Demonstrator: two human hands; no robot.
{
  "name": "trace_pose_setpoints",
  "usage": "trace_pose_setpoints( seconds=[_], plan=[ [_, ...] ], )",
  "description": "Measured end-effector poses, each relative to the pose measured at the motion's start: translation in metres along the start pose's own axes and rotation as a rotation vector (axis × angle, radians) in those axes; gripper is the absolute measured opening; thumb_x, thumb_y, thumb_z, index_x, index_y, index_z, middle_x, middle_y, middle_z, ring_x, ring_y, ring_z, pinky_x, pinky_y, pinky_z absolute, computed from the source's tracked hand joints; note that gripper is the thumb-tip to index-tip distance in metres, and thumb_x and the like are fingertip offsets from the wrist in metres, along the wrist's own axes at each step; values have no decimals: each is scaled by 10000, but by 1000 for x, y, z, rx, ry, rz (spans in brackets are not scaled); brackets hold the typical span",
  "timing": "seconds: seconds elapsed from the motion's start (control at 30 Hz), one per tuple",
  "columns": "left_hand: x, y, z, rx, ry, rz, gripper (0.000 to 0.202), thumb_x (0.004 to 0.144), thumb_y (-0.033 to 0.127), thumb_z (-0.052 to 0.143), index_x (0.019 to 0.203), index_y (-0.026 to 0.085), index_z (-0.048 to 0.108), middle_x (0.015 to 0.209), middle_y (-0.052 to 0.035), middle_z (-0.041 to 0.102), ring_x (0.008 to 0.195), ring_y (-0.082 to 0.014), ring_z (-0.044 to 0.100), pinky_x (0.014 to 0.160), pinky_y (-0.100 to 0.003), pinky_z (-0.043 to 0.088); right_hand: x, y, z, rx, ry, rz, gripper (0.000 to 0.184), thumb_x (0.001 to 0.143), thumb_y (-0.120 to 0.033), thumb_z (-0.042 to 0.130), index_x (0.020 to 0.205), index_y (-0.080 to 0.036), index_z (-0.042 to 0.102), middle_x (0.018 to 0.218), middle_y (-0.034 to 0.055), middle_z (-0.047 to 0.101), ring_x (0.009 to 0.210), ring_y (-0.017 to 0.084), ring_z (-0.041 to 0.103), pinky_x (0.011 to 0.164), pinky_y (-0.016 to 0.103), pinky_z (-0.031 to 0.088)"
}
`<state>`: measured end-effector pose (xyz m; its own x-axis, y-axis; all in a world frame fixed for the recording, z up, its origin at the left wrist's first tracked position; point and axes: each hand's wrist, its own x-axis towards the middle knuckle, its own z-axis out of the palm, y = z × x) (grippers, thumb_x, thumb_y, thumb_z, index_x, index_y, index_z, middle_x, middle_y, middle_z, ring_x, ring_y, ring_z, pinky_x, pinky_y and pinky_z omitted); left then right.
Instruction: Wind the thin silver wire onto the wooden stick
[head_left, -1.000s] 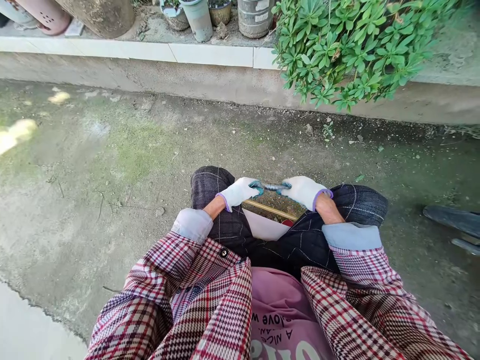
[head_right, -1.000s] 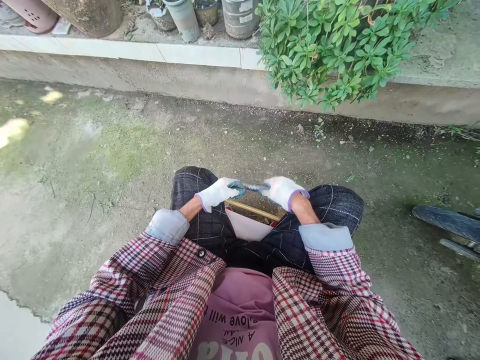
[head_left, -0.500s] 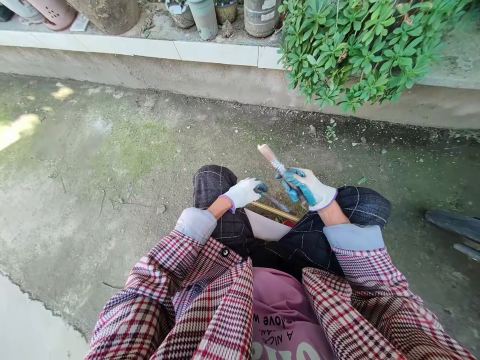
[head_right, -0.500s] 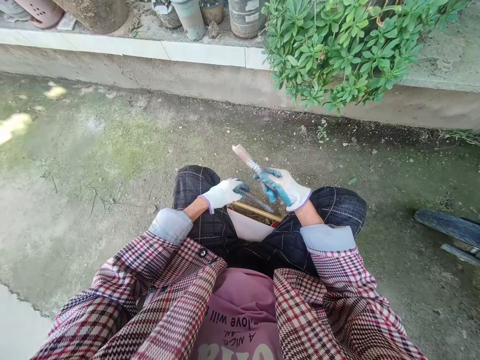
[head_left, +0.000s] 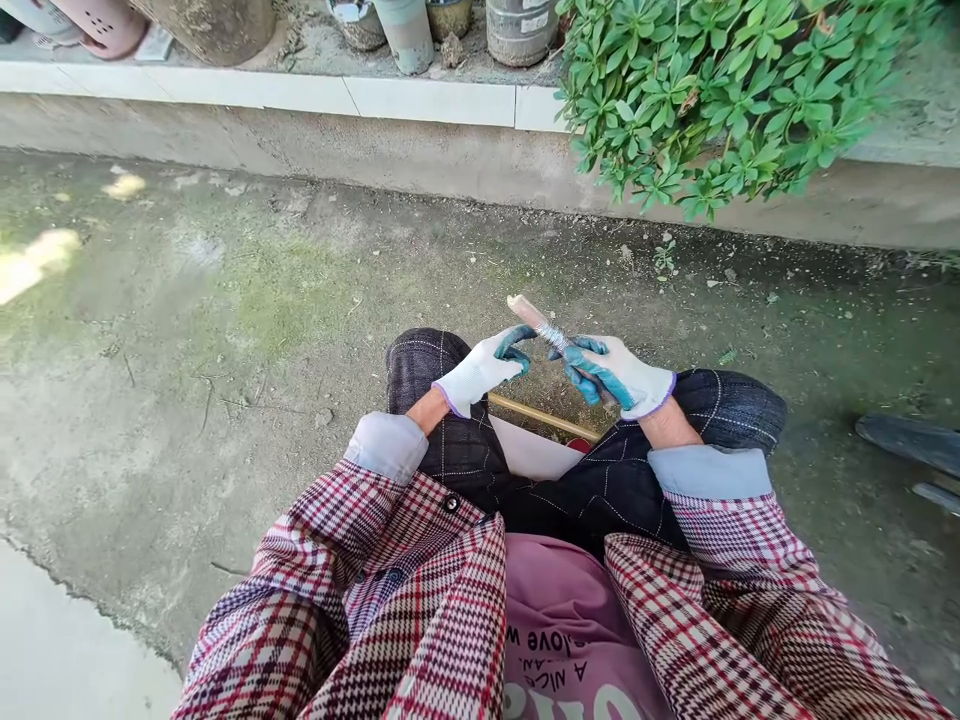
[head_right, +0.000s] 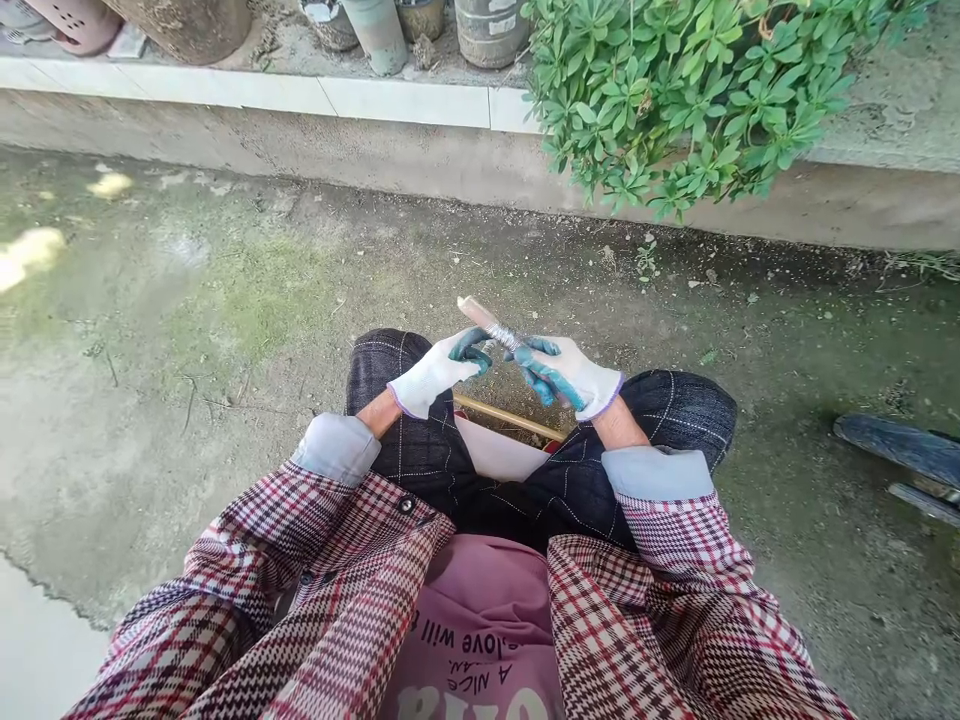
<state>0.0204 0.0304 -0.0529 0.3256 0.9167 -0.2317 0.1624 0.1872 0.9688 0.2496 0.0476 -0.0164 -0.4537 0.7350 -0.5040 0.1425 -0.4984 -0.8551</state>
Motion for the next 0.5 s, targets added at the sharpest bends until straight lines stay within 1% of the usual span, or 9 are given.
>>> trace_pose_setpoints(
  seconds=[0.07, 0.1, 0.2, 0.3, 0.33, 0.4, 0.43, 0.47, 0.5],
  plan=[
    [-1, 2, 2, -9, -41, -34, 599, 745, 123, 629, 1344, 115, 629, 1253, -112, 711, 1021, -186, 662, 903, -285, 519, 0, 0, 1, -22, -6, 3, 442, 736, -551, 782, 892, -165, 635, 548, -54, 515, 376, 75, 428, 298, 200, 371],
    [-2, 3, 2, -25, -73, -70, 530, 756, 134, 628, 1284, 117, 670, 1220, -105, 725, 1004, -181, 664, 885, -276, 523, 1, 1, 1, -29, -7, 6, 446, 728, -555, 789, 878, -168, 626, 549, -52, 518, 378, 78, 435, 297, 200, 373],
    [-5, 7, 4, -80, -129, -182, 331, 816, 194, 608, 1107, 107, 741, 1043, -88, 757, 844, -142, 669, 794, -251, 530, 1, 4, -1, 4, -31, 12, 464, 726, -576, 789, 887, -176, 615, 558, -53, 520, 379, 82, 436, 297, 201, 373],
    [-7, 10, 5, -67, -124, -203, 275, 848, 232, 584, 1023, 97, 748, 932, -79, 739, 724, -121, 639, 740, -258, 528, -2, 6, -4, 62, -86, -10, 462, 791, -584, 725, 981, -175, 628, 567, -65, 499, 376, 79, 410, 303, 204, 350],
    [-7, 11, 5, -31, -124, -196, 267, 845, 235, 586, 1007, 97, 747, 907, -78, 731, 710, -126, 630, 733, -271, 529, -4, 7, -6, 49, -131, -13, 464, 802, -585, 707, 995, -170, 630, 566, -66, 500, 371, 79, 402, 304, 208, 336],
    [-8, 13, 4, 53, -121, -175, 231, 810, 238, 622, 953, 108, 748, 869, -76, 719, 723, -152, 622, 739, -301, 529, -6, 7, -10, -65, -289, 1, 458, 785, -577, 698, 955, -157, 637, 564, -55, 521, 371, 82, 403, 323, 222, 331],
    [-8, 13, 3, 87, -119, -161, 208, 786, 238, 644, 919, 116, 747, 863, -74, 716, 745, -165, 620, 749, -309, 526, -6, 7, -12, -166, -382, 7, 440, 764, -564, 705, 904, -151, 641, 570, -44, 539, 385, 86, 419, 346, 229, 347],
    [-8, 14, 2, 116, -117, -149, 189, 765, 239, 660, 888, 123, 745, 858, -68, 713, 763, -172, 614, 755, -307, 517, -6, 8, -15, -289, -446, -4, 415, 744, -546, 710, 844, -149, 643, 578, -32, 555, 407, 91, 440, 376, 235, 369],
    [-9, 15, 1, 143, -104, -141, 178, 752, 241, 661, 863, 127, 740, 847, -56, 708, 766, -169, 602, 749, -297, 504, -5, 9, -17, -422, -477, -23, 387, 735, -528, 706, 798, -150, 645, 587, -23, 568, 433, 98, 461, 410, 241, 388]
  ],
)
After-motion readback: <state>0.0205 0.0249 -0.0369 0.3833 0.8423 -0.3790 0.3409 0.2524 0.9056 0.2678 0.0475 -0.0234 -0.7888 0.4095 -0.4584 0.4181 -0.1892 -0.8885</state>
